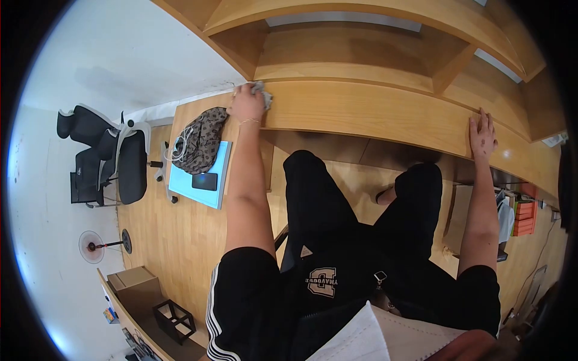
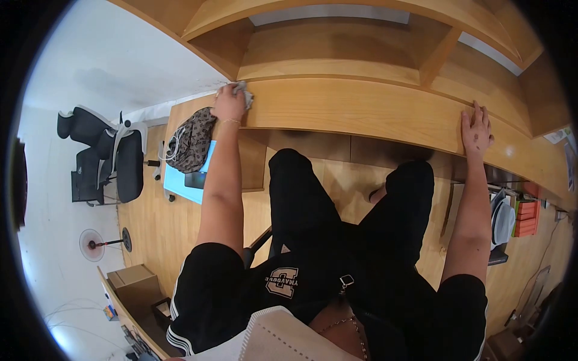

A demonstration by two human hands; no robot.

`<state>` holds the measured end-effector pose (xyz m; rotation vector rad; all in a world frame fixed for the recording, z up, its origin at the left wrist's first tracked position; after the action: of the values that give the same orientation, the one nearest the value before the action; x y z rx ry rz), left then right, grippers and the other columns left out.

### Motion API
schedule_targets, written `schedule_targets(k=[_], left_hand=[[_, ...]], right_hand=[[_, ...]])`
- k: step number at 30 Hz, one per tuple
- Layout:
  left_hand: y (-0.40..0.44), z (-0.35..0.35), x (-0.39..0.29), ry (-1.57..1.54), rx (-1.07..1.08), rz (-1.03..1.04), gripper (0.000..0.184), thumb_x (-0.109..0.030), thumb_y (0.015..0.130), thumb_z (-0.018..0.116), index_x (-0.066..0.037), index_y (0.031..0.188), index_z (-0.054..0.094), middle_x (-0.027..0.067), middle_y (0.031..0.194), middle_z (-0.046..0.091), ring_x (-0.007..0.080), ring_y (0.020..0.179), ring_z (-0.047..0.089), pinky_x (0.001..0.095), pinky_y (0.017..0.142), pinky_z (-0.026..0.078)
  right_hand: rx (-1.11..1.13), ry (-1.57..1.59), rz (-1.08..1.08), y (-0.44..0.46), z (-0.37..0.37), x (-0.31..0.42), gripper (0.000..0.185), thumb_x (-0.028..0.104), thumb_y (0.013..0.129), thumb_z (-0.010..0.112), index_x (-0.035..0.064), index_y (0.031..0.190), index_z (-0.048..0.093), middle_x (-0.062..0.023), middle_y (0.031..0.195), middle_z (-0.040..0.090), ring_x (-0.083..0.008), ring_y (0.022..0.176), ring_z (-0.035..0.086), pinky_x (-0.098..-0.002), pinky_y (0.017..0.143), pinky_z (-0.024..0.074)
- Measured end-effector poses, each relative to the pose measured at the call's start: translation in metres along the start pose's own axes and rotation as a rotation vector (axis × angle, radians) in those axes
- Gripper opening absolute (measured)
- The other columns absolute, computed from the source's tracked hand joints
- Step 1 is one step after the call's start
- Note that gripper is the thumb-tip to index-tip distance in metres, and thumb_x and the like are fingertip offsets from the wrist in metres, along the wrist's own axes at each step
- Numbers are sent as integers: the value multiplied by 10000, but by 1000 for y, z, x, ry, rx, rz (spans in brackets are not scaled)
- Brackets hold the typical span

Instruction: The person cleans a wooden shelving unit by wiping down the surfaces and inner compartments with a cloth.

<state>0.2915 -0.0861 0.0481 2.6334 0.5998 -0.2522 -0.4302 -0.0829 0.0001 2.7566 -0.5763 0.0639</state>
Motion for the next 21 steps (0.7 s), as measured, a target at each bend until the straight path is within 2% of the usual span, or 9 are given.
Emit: schedule_targets(k=[2,5,11,17,21], left_hand=[[7,8,29,-52,42,-121,313,-343,800,603,-189,1069,640,81,1135,624,332,1058,580,537,863,454],[9,14,44,-10,33,-127,349,-382,798,608,-168,1071,637,145,1077,645,363,1013,602,476,823,500],[-8,10,63,-29,66,-295,462,-462,794,617,-101,1083,622,223,1040,650,404,971,623,474,827,502],[-41,-7,77,-94,-16,-403,552,-501,799,614,-60,1130,604,221,1069,648,388,992,618,461,845,483],[-52,-7,90,-180,-99,-388,543,-486,792,637,-53,1119,600,230,1054,649,389,981,621,451,837,486]], right_hand=[[8,-3,14,0,0,0,568,533,883,486,357,1411,376,10,1509,322,-242,1352,357,-564,1024,267],[1,13,19,-1,-1,1,571,529,878,491,355,1410,378,11,1504,329,-246,1347,364,-563,1019,271],[-4,24,17,-2,-2,2,569,532,876,494,348,1404,388,0,1502,329,-264,1338,373,-575,1012,273],[-14,25,21,-3,-4,4,565,532,877,493,348,1401,391,-9,1504,325,-273,1333,376,-591,1009,268],[-13,32,22,-3,-5,4,563,524,879,497,341,1401,395,-13,1501,331,-274,1331,379,-593,1009,267]])
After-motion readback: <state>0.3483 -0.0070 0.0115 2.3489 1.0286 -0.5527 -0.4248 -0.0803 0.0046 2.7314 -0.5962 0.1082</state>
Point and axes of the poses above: each hand's wrist, its own y-axis towards the middle knuckle, its own z-axis out of the palm, x = y × z, the point moved 10 cm from there along y, towards the middle knuckle
